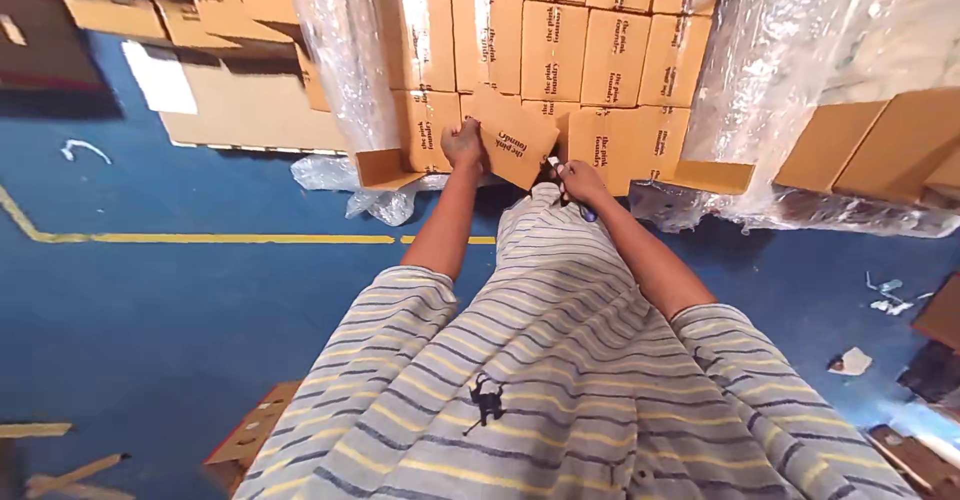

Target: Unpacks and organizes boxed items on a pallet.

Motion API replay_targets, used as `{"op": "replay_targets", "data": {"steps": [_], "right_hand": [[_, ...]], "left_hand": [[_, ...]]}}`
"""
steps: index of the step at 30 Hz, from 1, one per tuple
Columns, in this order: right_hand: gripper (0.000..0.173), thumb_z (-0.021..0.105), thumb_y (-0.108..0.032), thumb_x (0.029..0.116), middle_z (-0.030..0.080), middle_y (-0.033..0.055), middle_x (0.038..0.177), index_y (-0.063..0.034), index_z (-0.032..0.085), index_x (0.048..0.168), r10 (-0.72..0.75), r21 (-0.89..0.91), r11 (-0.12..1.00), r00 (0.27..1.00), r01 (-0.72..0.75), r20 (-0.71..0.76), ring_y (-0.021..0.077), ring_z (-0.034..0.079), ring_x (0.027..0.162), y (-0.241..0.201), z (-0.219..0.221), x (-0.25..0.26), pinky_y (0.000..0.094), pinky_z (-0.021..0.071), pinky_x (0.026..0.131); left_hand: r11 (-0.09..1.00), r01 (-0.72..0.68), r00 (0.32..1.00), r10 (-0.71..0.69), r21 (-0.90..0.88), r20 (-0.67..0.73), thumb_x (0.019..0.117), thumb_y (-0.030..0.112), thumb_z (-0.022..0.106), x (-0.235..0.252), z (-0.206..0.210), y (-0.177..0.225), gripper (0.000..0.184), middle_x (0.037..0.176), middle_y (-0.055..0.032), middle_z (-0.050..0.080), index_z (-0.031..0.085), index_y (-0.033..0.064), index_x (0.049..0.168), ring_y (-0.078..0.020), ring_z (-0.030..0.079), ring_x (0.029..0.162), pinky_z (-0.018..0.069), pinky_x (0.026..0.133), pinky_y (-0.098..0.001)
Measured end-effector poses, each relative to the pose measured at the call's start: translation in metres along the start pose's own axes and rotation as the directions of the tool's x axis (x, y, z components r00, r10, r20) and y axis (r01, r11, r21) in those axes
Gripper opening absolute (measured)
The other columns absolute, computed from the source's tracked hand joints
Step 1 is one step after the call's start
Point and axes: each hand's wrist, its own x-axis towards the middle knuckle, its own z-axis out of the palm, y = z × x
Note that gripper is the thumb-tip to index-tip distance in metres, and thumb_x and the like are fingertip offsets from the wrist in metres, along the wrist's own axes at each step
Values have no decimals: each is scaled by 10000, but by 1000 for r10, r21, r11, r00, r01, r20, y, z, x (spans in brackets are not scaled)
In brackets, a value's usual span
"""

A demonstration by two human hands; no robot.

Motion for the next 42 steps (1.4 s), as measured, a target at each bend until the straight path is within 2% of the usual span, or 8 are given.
{"op": "replay_targets", "data": {"steps": [6,16,21,25,32,37,39,42], "right_hand": [[389,394,-325,1121,705,108,922,-45,589,1307,-73,158,983,985,97,-156,233,701,784,3,14,15,458,591,762],[396,388,-352,1113,725,136,977,-74,602,1297,21,199,980,966,31,-259,298,723,903,-10,25,27,528,582,830],[391,406,-347,1105,716,180,1065,-72,606,1298,-44,3,999,982,45,-181,354,712,982,-13,18,22,590,560,846],[366,443,-327,1086,683,232,1115,-46,647,1204,-162,-298,937,983,182,90,422,668,1070,-1,34,-2,656,522,848],[583,548,-566,999,719,204,1099,-76,605,1311,-161,-355,935,915,20,-371,418,710,1010,-31,-6,-19,628,556,789],[614,587,-482,1003,393,106,1643,-133,527,1505,-421,-524,802,893,286,-157,385,641,1225,-61,-8,31,601,544,943],[698,599,-542,976,433,131,1611,-112,505,1519,-403,-544,796,903,265,-149,392,624,1249,-73,-5,40,609,531,965],[924,771,-467,867,473,222,1538,-26,358,1565,-376,-658,724,919,209,-122,459,662,1111,-83,-7,42,637,554,854]], "left_hand": [[993,41,999,-37,-110,39,1015,361,626,4,0,-6,350,1021,-152,670,652,13,1036,-259,666,955,559,852,-487],[992,76,997,-73,-99,37,1009,405,598,7,4,-2,400,1081,-163,679,657,23,1113,-274,676,1006,568,858,-507],[994,99,994,-97,-52,45,996,437,589,6,4,0,469,1176,-191,665,640,21,1208,-312,663,1078,564,884,-555],[973,167,985,-157,-158,75,962,378,638,3,0,3,458,1207,-184,661,608,41,1271,-318,661,1097,570,885,-560],[964,157,979,-122,-213,165,995,386,584,2,-8,-2,443,1176,-181,663,591,44,1275,-304,669,1060,575,865,-545],[931,164,973,-98,-325,211,947,246,525,-3,-17,-9,376,1165,-184,626,570,18,1243,-308,634,1039,558,837,-548],[931,113,963,-16,-346,270,972,252,494,-1,-29,-22,357,1183,-174,604,548,14,1232,-301,609,1062,541,853,-540],[949,-40,947,137,-313,292,1063,444,491,-2,-30,-43,569,1406,-206,554,469,12,1433,-312,578,1258,527,1003,-532]]}}
